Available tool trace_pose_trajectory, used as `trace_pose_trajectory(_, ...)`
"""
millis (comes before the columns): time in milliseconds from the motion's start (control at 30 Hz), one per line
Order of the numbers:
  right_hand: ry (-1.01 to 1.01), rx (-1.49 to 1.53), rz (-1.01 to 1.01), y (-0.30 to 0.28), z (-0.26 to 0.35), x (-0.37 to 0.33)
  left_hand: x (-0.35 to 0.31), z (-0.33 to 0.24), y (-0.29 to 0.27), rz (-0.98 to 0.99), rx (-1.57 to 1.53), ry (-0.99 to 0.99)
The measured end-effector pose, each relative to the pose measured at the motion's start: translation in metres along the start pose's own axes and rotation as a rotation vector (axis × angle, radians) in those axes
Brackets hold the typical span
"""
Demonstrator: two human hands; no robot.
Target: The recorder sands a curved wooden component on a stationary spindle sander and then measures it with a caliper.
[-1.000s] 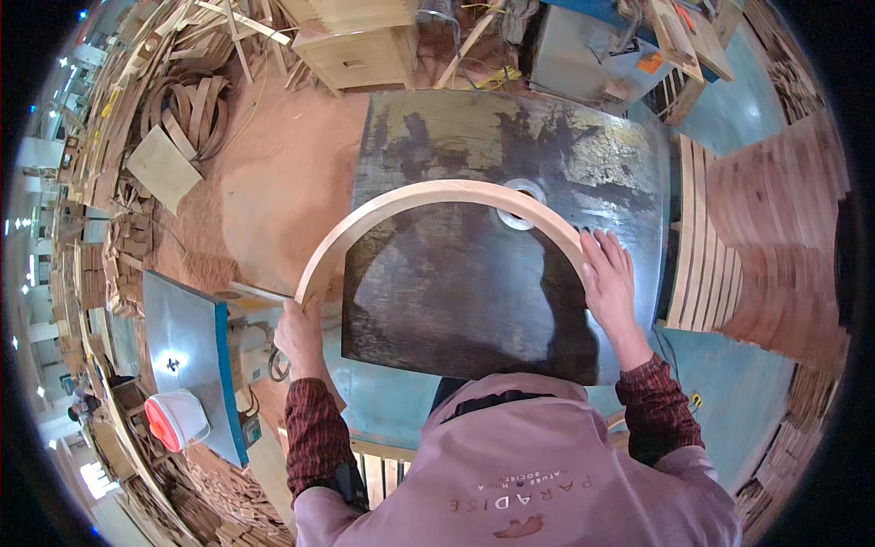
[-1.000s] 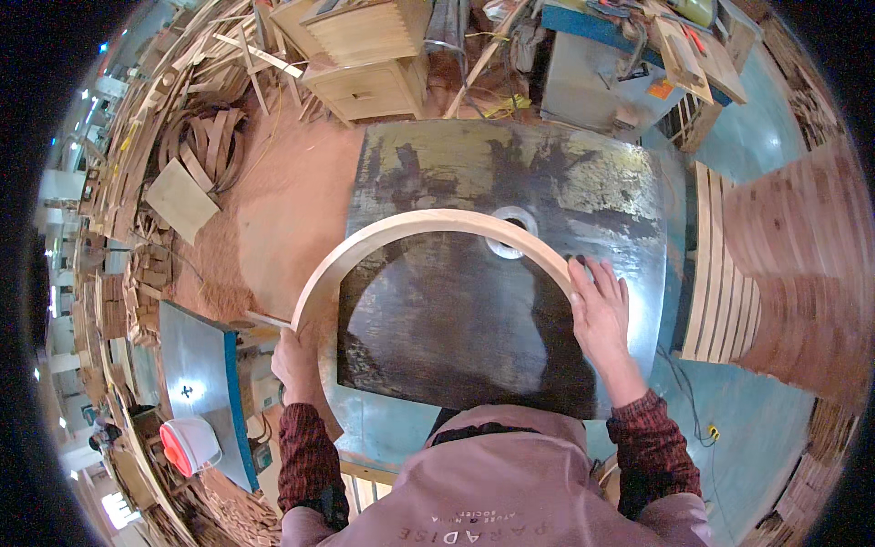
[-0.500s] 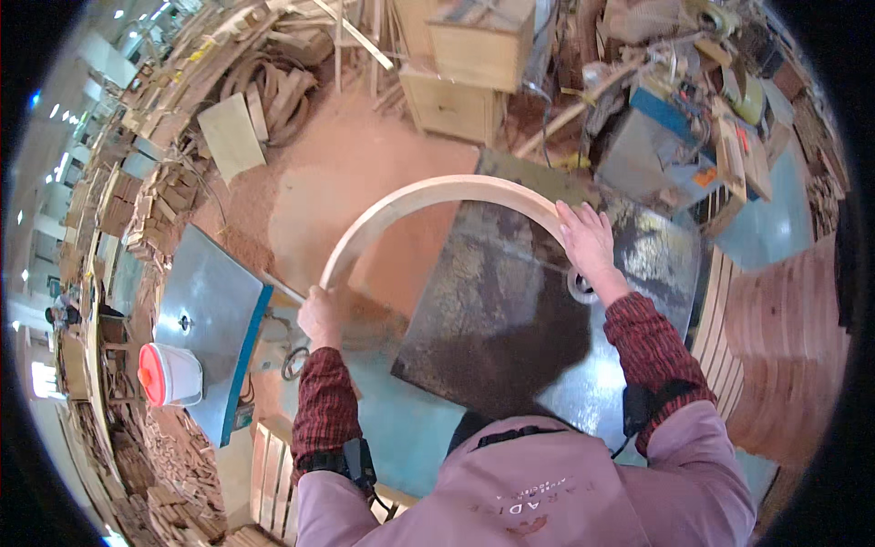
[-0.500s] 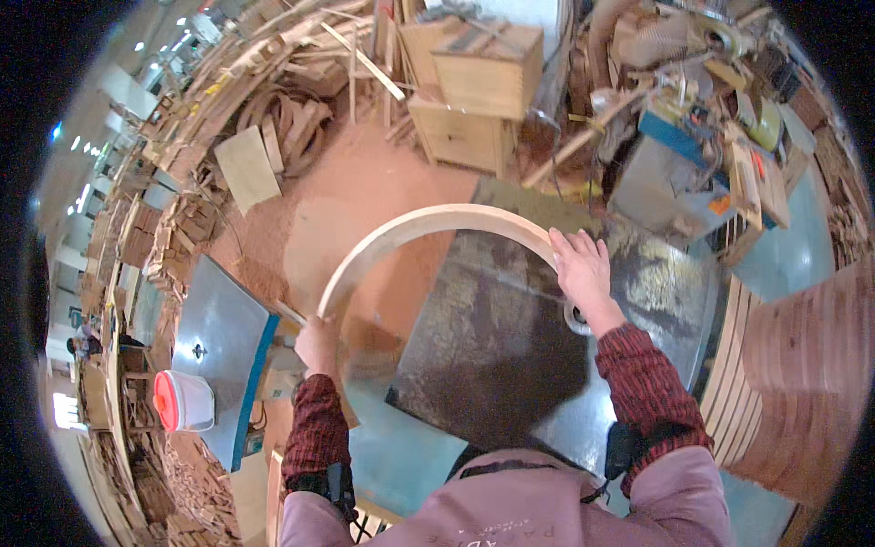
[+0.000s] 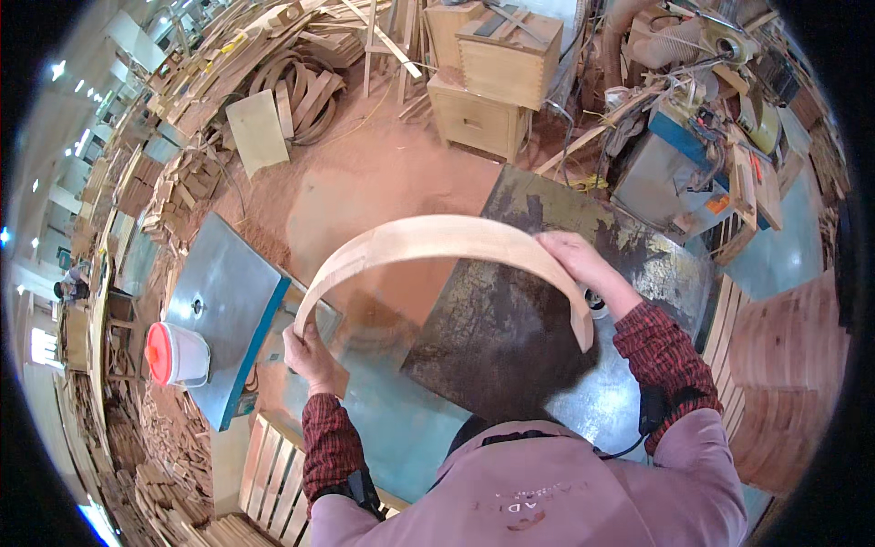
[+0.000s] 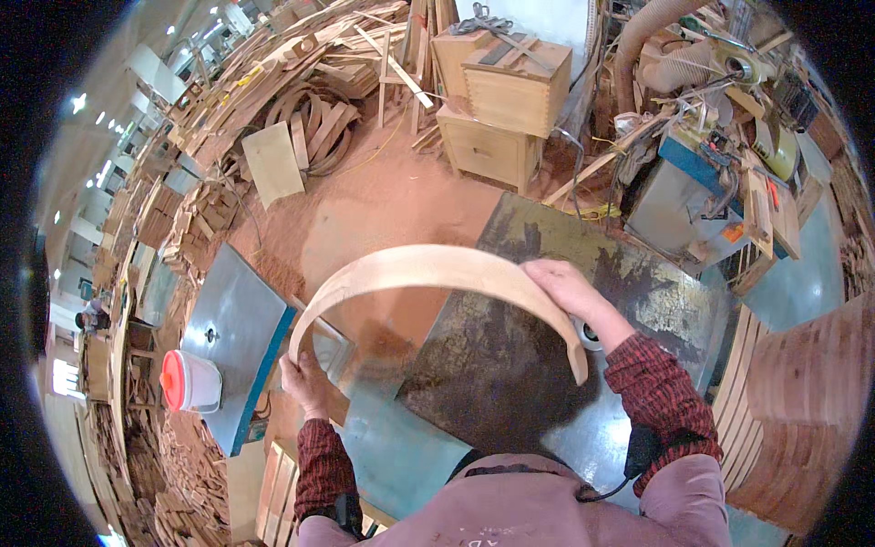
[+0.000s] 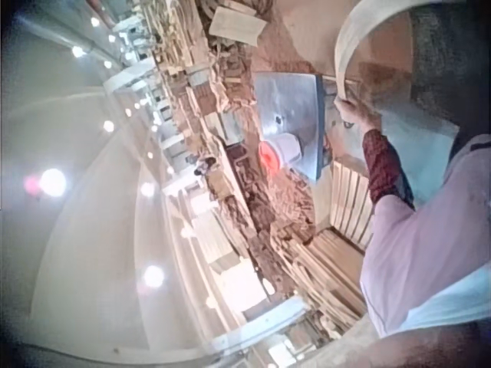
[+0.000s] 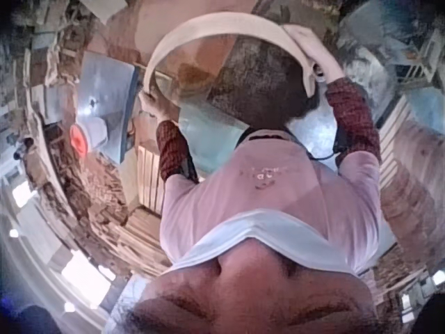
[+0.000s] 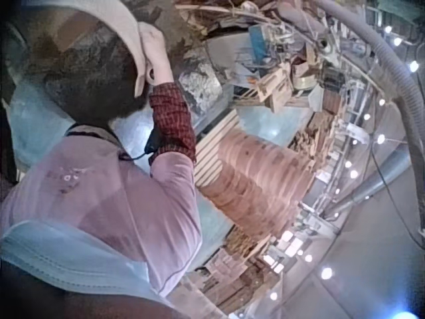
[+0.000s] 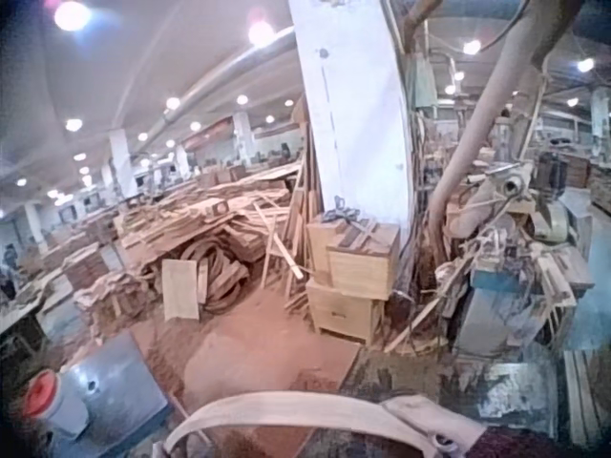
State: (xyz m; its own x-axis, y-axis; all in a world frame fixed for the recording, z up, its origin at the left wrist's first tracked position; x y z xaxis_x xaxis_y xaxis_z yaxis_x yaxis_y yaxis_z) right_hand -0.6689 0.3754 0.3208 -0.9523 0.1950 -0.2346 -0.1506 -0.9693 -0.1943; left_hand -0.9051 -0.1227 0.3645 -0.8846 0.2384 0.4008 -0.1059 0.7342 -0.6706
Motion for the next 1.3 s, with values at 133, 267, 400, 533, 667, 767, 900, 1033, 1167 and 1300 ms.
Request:
trace_pose_trajectory(133, 0.093, 0.140, 0.300, 0.067, 0.071, -0.022, -0.010, -0.011, -0.021, -0.005, -0.149, 0.082)
trace_pose_trajectory(267, 0.151, 0.286, 0.363, 0.101, 0.111, -0.066, -0.008, -0.010, -0.022, 0.005, -0.206, 0.179)
trace_pose_trajectory(400, 0.159, 0.250, 0.300, 0.107, 0.146, -0.103, 0.005, -0.052, -0.006, 0.060, -0.320, 0.310)
trace_pose_trajectory(533, 0.026, 0.200, 0.046, 0.094, 0.139, -0.153, 0.028, -0.094, 0.022, 0.120, -0.305, 0.416)
trace_pose_trajectory(667, -0.010, 0.188, -0.219, 0.086, 0.125, -0.237, 0.033, -0.176, 0.060, 0.165, -0.392, 0.500)
trace_pose_trajectory(767, -0.018, 0.155, -0.447, 0.086, 0.146, -0.305, -0.005, -0.247, 0.112, 0.535, -0.822, 0.250)
trace_pose_trajectory(900, -0.118, -0.032, -0.803, 0.087, 0.137, -0.397, -0.107, -0.338, 0.136, 1.241, -1.197, 0.114)
trace_pose_trajectory(1033, -0.123, -0.128, -1.023, 0.116, 0.135, -0.482, -0.237, -0.426, 0.098, 1.737, -1.647, 0.286)
trace_pose_trajectory(1167, -0.201, -0.033, -1.384, 0.155, 0.092, -0.561, -0.339, -0.506, 0.046, 1.897, -1.498, 0.235)
trace_pose_trajectory(1300, -0.142, 0.047, -1.599, 0.206, 0.043, -0.631, -0.424, -0.531, 0.032, 2.117, -1.268, 0.311)
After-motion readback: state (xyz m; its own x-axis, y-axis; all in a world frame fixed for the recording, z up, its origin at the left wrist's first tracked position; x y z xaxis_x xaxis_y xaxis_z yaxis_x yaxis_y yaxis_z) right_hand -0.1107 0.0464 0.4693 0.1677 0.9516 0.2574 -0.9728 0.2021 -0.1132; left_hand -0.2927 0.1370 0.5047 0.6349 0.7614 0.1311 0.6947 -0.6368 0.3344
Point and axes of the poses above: each hand's wrist, its own x-axis towards the middle knuckle, its own y-axis out of the palm, z = x × y, the point moved 8 cm from there along x, towards the middle knuckle, and after that the axes turned 14 degrees about z, right-handed, at the moved point
